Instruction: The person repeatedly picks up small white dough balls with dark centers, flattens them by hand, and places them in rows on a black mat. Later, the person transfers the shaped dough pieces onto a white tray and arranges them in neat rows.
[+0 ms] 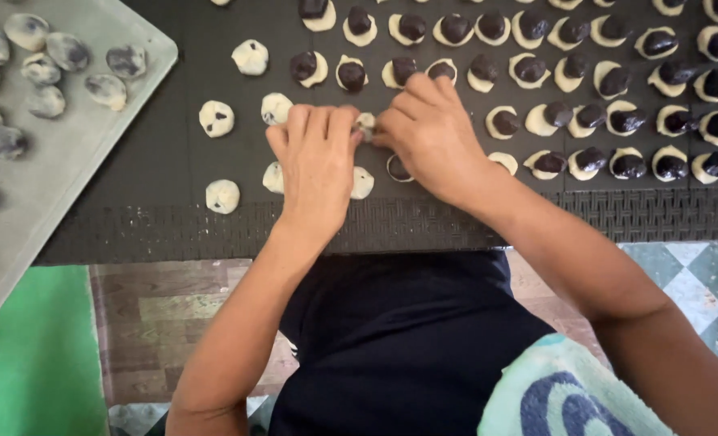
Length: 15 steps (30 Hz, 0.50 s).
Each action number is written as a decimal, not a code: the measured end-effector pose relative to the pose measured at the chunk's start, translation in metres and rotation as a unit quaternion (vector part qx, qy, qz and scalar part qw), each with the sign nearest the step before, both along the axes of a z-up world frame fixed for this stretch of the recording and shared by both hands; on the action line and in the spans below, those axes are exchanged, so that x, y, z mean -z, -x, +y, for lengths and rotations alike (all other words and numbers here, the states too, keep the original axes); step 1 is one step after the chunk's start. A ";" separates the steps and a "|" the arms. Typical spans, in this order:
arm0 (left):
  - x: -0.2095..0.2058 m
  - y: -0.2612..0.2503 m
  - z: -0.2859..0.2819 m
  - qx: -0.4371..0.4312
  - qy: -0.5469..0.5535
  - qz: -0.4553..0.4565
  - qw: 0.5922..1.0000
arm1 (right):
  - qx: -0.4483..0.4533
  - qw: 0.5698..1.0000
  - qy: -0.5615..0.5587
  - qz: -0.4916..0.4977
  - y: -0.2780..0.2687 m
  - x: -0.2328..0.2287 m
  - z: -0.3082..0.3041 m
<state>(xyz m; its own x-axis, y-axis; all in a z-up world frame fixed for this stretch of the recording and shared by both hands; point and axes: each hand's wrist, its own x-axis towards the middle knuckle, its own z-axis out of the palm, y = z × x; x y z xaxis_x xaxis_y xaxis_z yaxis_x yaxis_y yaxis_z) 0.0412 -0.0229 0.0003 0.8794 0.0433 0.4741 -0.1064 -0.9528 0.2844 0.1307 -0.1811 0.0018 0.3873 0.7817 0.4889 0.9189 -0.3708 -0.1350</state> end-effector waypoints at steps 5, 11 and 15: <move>-0.004 0.004 -0.003 0.025 -0.030 -0.068 0.997 | -0.006 0.997 -0.010 0.079 0.001 -0.012 0.011; -0.022 0.011 0.006 -0.025 -0.040 -0.011 0.999 | -0.009 0.999 0.029 0.020 -0.031 -0.008 0.028; -0.055 0.025 0.020 -0.116 0.074 0.098 0.986 | 0.039 0.993 0.114 -0.021 -0.039 -0.012 0.070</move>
